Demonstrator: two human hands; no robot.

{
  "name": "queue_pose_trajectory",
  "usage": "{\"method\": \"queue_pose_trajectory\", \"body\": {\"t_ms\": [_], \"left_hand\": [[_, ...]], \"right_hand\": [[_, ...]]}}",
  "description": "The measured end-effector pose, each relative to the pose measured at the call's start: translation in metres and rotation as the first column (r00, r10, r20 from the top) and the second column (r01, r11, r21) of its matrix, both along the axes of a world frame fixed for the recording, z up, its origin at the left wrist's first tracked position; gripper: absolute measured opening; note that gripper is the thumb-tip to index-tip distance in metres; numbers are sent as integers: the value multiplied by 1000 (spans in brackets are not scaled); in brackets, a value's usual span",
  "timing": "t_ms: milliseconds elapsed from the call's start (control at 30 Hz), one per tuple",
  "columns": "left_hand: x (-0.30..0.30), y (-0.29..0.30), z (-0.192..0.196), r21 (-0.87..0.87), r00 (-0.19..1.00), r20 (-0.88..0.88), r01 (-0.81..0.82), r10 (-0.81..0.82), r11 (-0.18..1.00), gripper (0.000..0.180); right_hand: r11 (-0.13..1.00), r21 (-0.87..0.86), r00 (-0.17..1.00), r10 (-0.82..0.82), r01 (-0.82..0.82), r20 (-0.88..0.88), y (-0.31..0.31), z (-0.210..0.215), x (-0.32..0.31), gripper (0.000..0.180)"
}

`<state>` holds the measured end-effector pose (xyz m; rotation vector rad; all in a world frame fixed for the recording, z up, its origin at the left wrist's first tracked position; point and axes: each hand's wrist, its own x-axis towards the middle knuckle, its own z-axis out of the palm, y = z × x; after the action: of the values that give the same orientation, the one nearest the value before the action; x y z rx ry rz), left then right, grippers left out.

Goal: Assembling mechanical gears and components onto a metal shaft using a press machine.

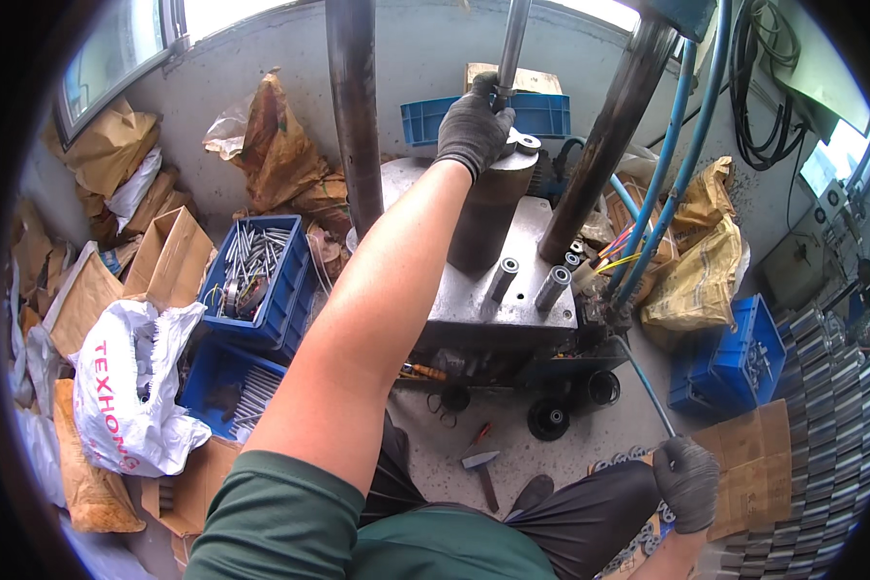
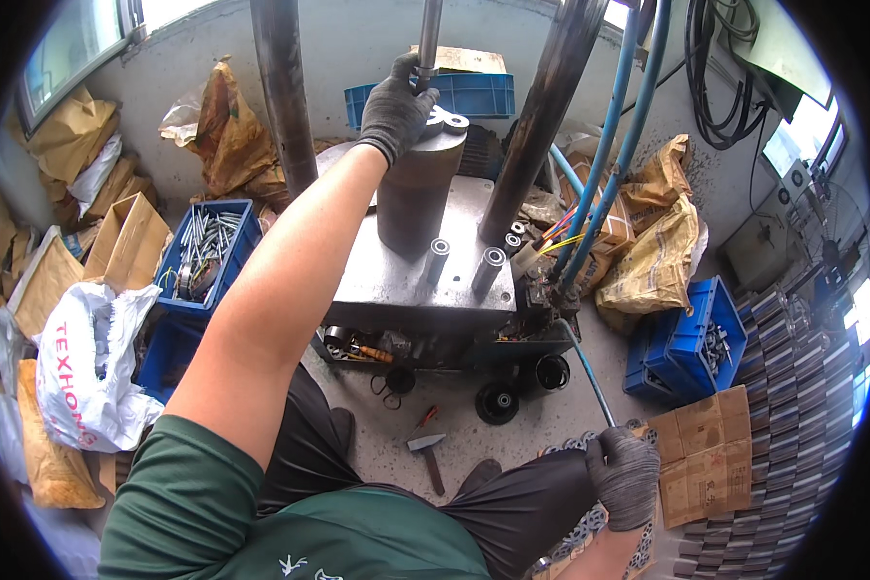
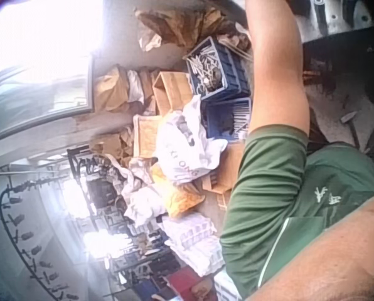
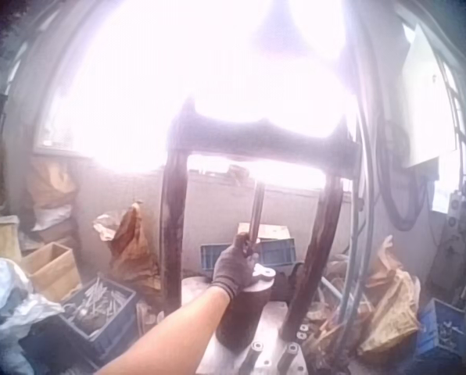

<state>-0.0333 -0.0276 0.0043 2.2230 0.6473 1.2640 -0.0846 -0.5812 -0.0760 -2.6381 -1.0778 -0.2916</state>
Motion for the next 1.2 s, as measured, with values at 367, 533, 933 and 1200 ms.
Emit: {"method": "queue_pose_trajectory", "body": {"t_ms": [367, 533, 933, 1200], "left_hand": [[1, 3, 1, 4, 1000, -25, 12, -12, 1000, 55], [0, 3, 1, -21, 999, -17, 34, -34, 999, 54], [0, 3, 1, -25, 1000, -14, 28, -28, 999, 55], [-4, -4, 4, -68, 999, -17, 47, -48, 997, 46]], "right_hand": [[1000, -5, 999, -30, 30, -21, -2, -2, 1, 19], [999, 18, 998, -40, 41, -42, 1, -1, -1, 20], [998, 42, 999, -39, 40, -34, 2, 1, -3, 19], [997, 61, 999, -40, 41, -15, 0, -4, -1, 19]]}}
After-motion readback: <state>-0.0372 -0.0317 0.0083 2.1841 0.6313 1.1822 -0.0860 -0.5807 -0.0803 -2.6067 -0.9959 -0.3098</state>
